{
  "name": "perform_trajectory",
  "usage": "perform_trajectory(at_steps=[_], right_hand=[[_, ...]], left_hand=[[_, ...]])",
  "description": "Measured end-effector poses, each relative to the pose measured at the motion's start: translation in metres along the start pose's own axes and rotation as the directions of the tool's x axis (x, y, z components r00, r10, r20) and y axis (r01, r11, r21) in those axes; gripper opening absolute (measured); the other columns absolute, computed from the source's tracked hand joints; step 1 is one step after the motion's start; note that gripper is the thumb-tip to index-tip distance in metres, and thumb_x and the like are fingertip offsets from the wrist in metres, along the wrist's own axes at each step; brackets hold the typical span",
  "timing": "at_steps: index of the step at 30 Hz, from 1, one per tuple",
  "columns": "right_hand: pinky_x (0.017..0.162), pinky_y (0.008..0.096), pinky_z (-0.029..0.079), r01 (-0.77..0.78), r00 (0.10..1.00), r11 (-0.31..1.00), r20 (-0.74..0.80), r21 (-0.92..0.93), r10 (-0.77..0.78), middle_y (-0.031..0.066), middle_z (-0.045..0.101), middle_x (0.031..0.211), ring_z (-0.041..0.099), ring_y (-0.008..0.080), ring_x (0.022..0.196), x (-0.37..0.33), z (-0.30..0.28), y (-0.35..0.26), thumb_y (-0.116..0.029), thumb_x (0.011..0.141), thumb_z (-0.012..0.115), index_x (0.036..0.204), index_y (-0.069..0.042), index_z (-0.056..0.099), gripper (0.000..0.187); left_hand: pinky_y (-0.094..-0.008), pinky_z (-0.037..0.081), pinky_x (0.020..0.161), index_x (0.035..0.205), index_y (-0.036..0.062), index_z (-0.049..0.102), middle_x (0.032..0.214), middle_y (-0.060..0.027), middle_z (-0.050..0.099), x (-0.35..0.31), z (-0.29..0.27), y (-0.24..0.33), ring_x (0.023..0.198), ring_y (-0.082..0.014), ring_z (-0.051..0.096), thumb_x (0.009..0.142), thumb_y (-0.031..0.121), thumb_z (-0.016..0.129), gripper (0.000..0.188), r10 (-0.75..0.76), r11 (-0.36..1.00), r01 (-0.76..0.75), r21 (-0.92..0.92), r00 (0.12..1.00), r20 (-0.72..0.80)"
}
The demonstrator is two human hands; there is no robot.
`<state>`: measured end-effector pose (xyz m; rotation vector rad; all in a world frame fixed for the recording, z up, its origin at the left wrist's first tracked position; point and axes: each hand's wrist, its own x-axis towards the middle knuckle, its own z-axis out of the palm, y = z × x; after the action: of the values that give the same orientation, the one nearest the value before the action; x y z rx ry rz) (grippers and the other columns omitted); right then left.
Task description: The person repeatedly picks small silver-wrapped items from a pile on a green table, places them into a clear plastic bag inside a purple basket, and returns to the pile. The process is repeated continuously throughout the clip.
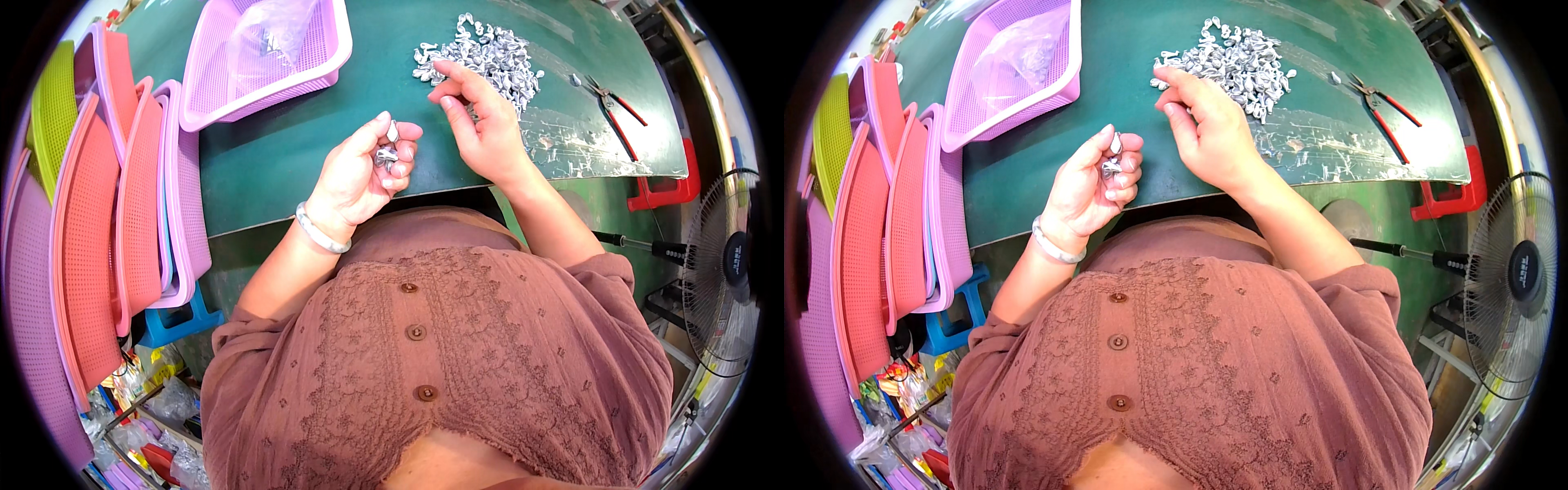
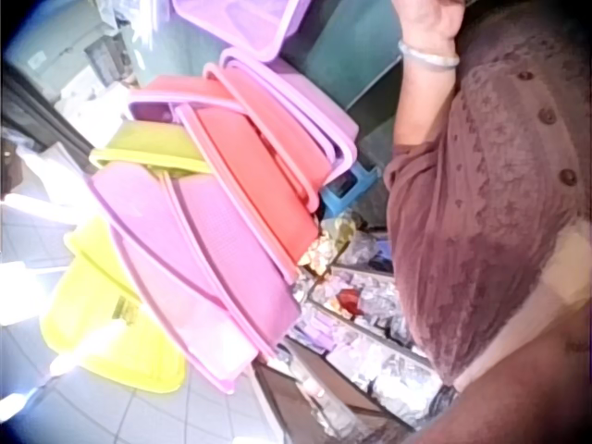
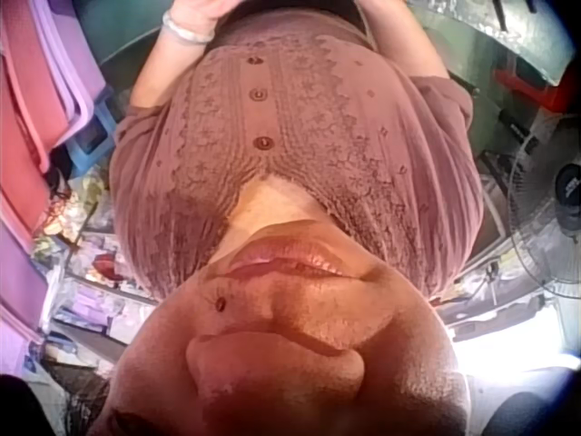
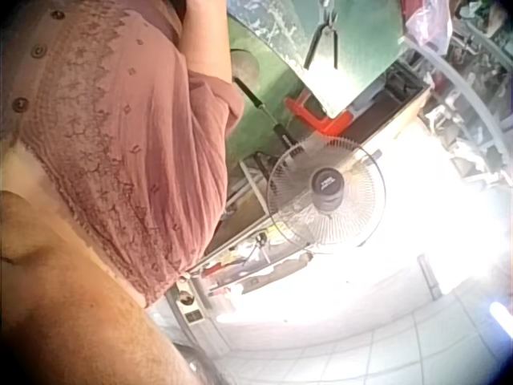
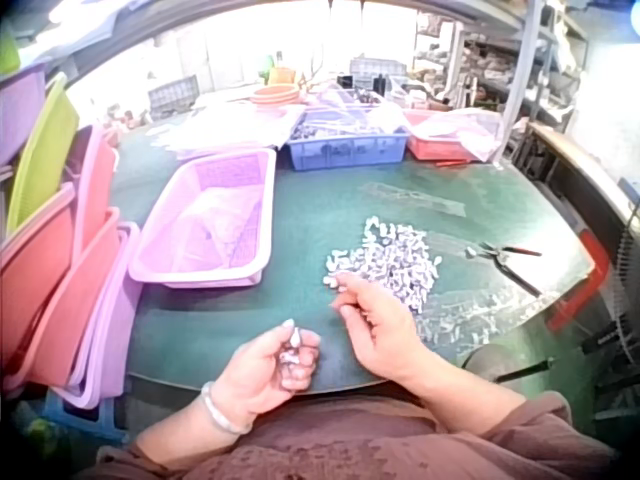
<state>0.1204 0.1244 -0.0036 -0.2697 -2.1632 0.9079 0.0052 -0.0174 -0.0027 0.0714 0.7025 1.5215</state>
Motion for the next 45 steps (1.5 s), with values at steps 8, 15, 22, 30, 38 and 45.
perform_trajectory(at_steps=[8, 15, 22, 30, 38, 45], right_hand=[[0.075, 0.0331, 0.043, 0.061, 0.996, 0.954, 0.074, -0.295, -0.041, 0.0047, 0.061, 0.087, 0.053, 0.0231, 0.084, 0.002, -0.010, 0.007, 0.002, 0.073, 0.056, 0.116, -0.006, 0.049, 0.044], [0.079, 0.0356, 0.036, 0.119, 0.984, 0.932, 0.163, -0.342, -0.066, 0.0015, 0.061, 0.084, 0.051, 0.0211, 0.085, -0.002, -0.008, 0.007, -0.001, 0.069, 0.059, 0.111, -0.009, 0.051, 0.044], [0.080, 0.0358, 0.035, 0.083, 0.989, 0.946, 0.140, -0.314, -0.041, 0.0015, 0.060, 0.081, 0.051, 0.0207, 0.084, 0.001, -0.012, 0.007, -0.004, 0.068, 0.061, 0.110, -0.011, 0.052, 0.043], [0.082, 0.0382, 0.034, 0.204, 0.964, 0.887, 0.243, -0.415, -0.108, 0.0030, 0.061, 0.076, 0.052, 0.0213, 0.084, 0.003, -0.003, 0.004, -0.007, 0.071, 0.061, 0.105, -0.009, 0.056, 0.035], [0.076, 0.0320, 0.042, 0.105, 0.988, 0.993, 0.116, -0.043, -0.100, 0.0018, 0.063, 0.081, 0.055, 0.0200, 0.082, 0.002, -0.004, -0.005, -0.003, 0.070, 0.063, 0.110, -0.010, 0.054, 0.042], [0.068, 0.0281, 0.047, 0.109, 0.992, 0.981, 0.047, 0.162, -0.118, 0.0037, 0.063, 0.080, 0.060, 0.0182, 0.072, -0.002, -0.001, -0.012, 0.001, 0.070, 0.063, 0.114, -0.009, 0.052, 0.047]], left_hand=[[-0.0182, 0.035, 0.045, 0.094, -0.0014, 0.055, 0.071, -0.0043, 0.049, 0.000, 0.002, 0.000, 0.055, -0.0090, 0.041, 0.091, 0.030, 0.042, 0.034, 0.003, 1.000, -0.004, -0.018, 1.000, -0.029], [-0.0193, 0.040, 0.048, 0.096, -0.0019, 0.054, 0.075, -0.0050, 0.051, 0.001, -0.002, 0.000, 0.060, -0.0105, 0.046, 0.090, 0.028, 0.044, 0.032, 0.019, 0.998, -0.021, -0.066, 0.999, -0.025], [-0.0240, 0.046, 0.055, 0.097, -0.0042, 0.053, 0.081, -0.0097, 0.056, 0.003, -0.007, 0.000, 0.066, -0.0161, 0.053, 0.087, 0.022, 0.045, 0.029, 0.073, 0.994, -0.074, -0.076, 0.997, -0.006], [-0.0268, 0.048, 0.059, 0.094, -0.0047, 0.055, 0.081, -0.0102, 0.056, 0.001, -0.005, 0.001, 0.070, -0.0184, 0.055, 0.087, 0.020, 0.046, 0.027, 0.139, 0.990, -0.141, -0.012, 0.987, -0.083], [-0.0225, 0.041, 0.051, 0.092, -0.0018, 0.056, 0.073, -0.0052, 0.053, -0.002, 0.000, 0.000, 0.062, -0.0125, 0.049, 0.088, 0.016, 0.045, 0.021, 0.169, 0.980, -0.156, 0.122, 0.980, -0.103], [-0.0195, 0.036, 0.047, 0.089, 0.0011, 0.057, 0.068, -0.0013, 0.051, -0.010, 0.016, 0.000, 0.057, -0.0087, 0.046, 0.087, 0.017, 0.050, 0.018, 0.178, 0.954, -0.145, 0.261, 0.978, -0.107]])
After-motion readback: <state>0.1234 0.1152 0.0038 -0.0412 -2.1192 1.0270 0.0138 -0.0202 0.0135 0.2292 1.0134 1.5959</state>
